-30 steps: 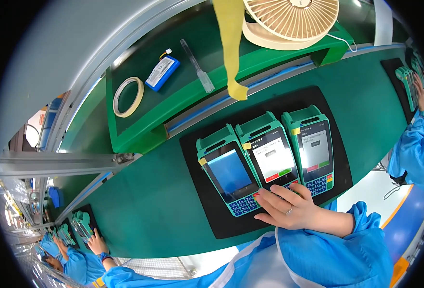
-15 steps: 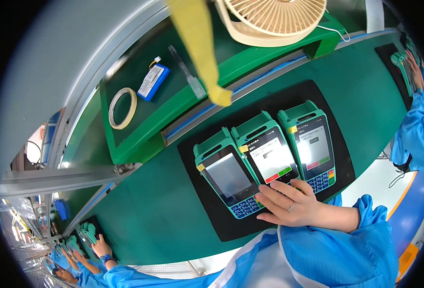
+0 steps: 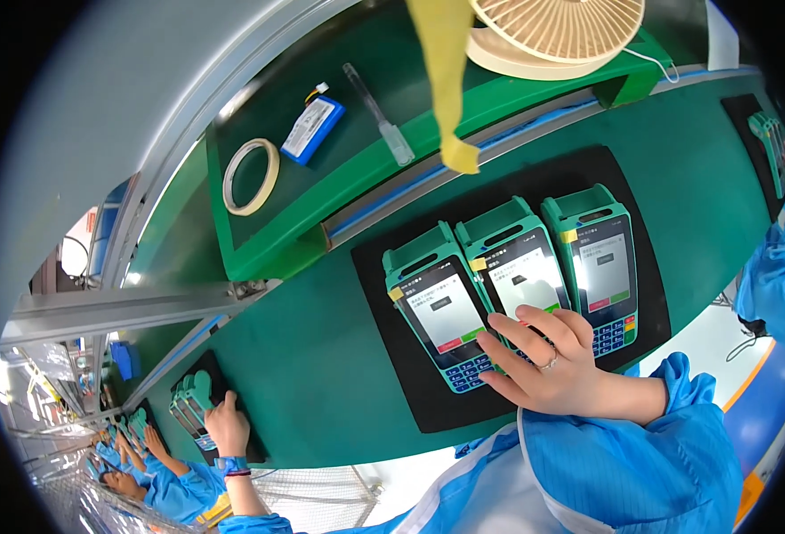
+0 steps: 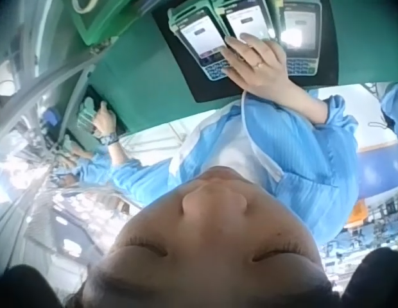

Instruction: The person tests the software and functionality of handheld electronic terminals on an assembly line by hand.

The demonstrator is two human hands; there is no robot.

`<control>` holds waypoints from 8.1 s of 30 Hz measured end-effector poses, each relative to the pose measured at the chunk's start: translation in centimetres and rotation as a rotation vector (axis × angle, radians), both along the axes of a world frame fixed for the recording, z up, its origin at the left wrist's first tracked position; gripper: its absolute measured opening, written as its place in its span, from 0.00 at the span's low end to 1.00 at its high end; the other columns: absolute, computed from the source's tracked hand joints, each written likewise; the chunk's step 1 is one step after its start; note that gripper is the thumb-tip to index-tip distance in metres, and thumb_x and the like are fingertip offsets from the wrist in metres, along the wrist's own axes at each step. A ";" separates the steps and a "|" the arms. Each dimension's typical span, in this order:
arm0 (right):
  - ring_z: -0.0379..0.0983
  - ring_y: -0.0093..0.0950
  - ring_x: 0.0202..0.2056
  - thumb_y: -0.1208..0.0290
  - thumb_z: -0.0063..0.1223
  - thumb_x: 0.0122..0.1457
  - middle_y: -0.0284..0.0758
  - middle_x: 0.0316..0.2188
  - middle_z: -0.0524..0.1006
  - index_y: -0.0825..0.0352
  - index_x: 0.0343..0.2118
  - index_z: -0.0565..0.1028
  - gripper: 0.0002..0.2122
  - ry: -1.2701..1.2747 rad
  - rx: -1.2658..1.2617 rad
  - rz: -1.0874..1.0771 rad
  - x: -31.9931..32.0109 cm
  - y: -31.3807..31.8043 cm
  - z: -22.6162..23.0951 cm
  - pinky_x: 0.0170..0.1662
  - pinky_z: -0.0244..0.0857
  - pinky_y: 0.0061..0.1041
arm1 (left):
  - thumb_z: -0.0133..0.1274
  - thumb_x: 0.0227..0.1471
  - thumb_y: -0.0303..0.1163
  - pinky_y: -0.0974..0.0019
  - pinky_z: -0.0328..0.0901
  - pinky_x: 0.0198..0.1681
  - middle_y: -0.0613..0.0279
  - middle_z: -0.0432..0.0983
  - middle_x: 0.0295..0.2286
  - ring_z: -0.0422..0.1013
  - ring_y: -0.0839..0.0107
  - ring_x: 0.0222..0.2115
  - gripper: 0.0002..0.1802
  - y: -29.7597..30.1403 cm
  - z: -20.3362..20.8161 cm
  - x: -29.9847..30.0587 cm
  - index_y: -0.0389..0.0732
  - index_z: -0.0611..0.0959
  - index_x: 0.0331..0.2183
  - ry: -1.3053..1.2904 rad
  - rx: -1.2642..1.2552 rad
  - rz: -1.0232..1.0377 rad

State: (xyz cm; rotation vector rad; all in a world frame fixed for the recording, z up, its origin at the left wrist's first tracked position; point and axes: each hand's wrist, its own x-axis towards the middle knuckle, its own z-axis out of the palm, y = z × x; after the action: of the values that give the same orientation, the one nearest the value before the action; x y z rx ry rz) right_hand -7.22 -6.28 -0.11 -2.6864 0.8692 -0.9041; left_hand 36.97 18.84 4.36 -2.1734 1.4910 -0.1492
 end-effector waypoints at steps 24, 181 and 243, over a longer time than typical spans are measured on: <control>0.65 0.32 0.41 0.57 0.55 0.42 0.32 0.39 0.74 0.61 0.33 0.79 0.16 0.106 -0.217 -0.394 -8.7 -1.9 -1.0 0.43 0.55 0.30 | 0.47 0.55 0.34 0.69 0.61 0.39 0.57 0.70 0.35 0.65 0.70 0.35 0.19 7.2 -0.7 8.2 0.34 0.71 0.47 0.132 -1.013 0.552; 0.74 0.37 0.27 0.61 0.64 0.39 0.51 0.43 0.64 0.78 0.57 0.48 0.46 0.283 0.478 -0.167 12.4 9.5 -2.0 0.22 0.69 0.25 | 0.61 0.40 0.38 0.68 0.66 0.18 0.48 0.65 0.34 0.72 0.60 0.22 0.50 -7.1 -5.8 -15.1 0.26 0.51 0.55 0.824 -0.600 0.110; 0.72 0.36 0.30 0.64 0.62 0.44 0.50 0.47 0.58 0.77 0.59 0.42 0.46 0.256 0.540 -0.043 11.2 9.4 -4.1 0.26 0.70 0.24 | 0.63 0.39 0.33 0.68 0.67 0.23 0.47 0.62 0.36 0.70 0.59 0.29 0.53 -5.3 -9.4 -14.3 0.27 0.46 0.57 1.134 -0.549 0.128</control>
State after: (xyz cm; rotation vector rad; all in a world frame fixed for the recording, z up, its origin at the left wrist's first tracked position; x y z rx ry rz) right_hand 3.94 3.16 -4.26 -2.3341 1.0451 -0.2697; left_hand 22.68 13.59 -5.00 -2.9974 1.9932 0.9862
